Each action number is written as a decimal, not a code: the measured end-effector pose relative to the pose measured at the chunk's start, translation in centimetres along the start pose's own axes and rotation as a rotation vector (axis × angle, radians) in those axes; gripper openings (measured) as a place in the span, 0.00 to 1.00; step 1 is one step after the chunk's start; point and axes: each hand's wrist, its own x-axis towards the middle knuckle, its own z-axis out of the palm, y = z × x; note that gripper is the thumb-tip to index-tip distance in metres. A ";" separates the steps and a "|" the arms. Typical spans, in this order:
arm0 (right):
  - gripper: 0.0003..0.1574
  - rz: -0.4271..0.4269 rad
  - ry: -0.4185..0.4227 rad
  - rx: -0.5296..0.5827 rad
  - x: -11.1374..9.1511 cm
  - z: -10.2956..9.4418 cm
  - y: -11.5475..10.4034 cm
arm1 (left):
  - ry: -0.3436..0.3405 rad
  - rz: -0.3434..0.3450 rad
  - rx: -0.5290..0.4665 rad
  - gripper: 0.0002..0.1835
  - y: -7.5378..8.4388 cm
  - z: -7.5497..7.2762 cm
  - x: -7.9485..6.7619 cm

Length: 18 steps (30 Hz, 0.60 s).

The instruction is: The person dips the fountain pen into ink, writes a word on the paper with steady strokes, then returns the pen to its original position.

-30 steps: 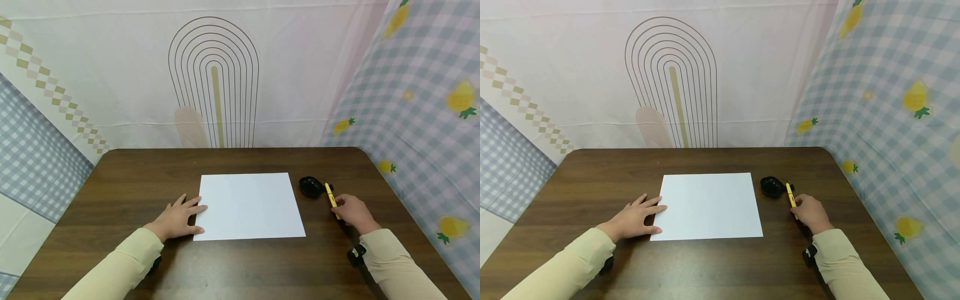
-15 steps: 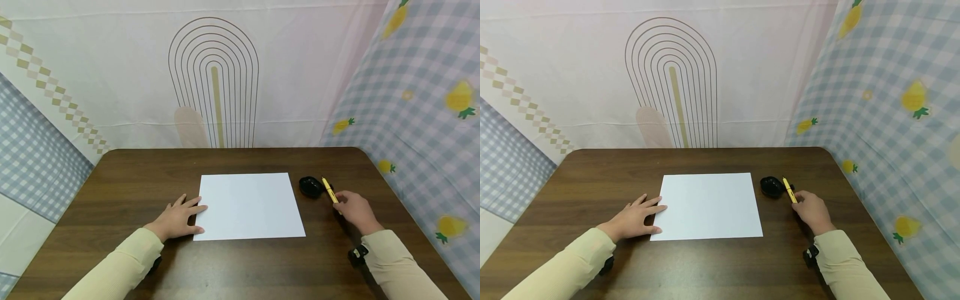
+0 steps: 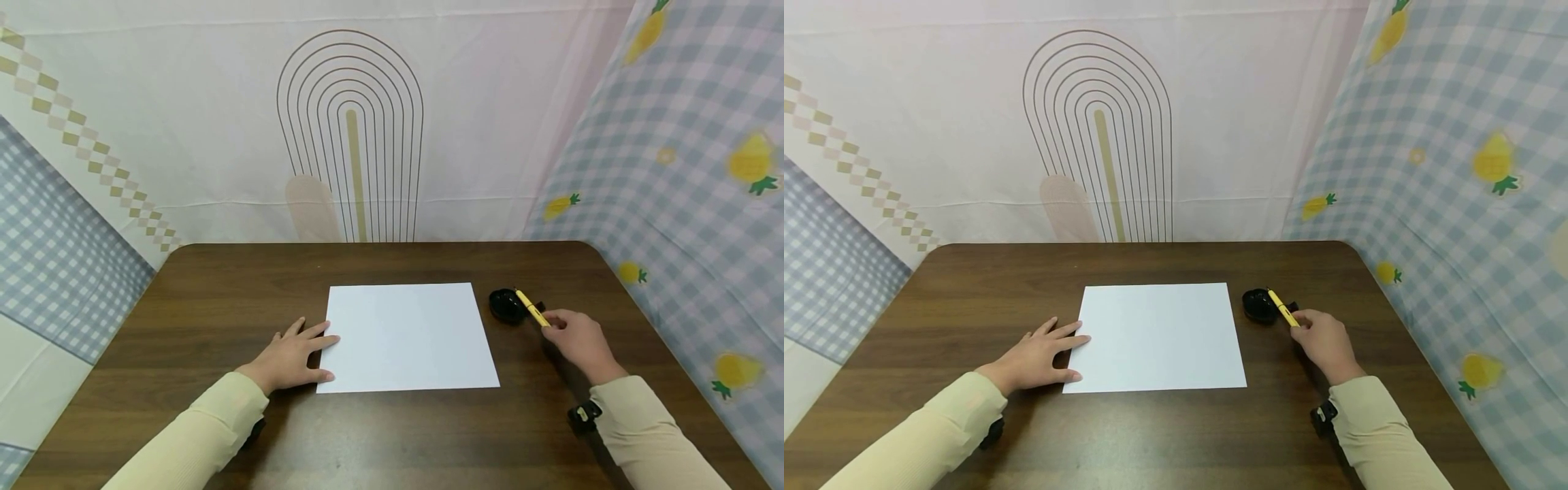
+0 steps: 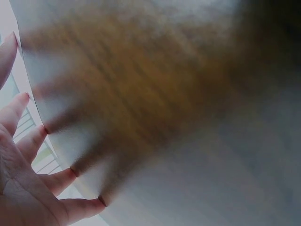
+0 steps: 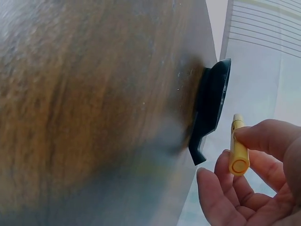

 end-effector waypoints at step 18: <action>0.19 0.004 0.005 0.057 -0.2 -0.2 -0.4 | -0.001 0.002 0.000 0.39 -0.1 0.1 0.1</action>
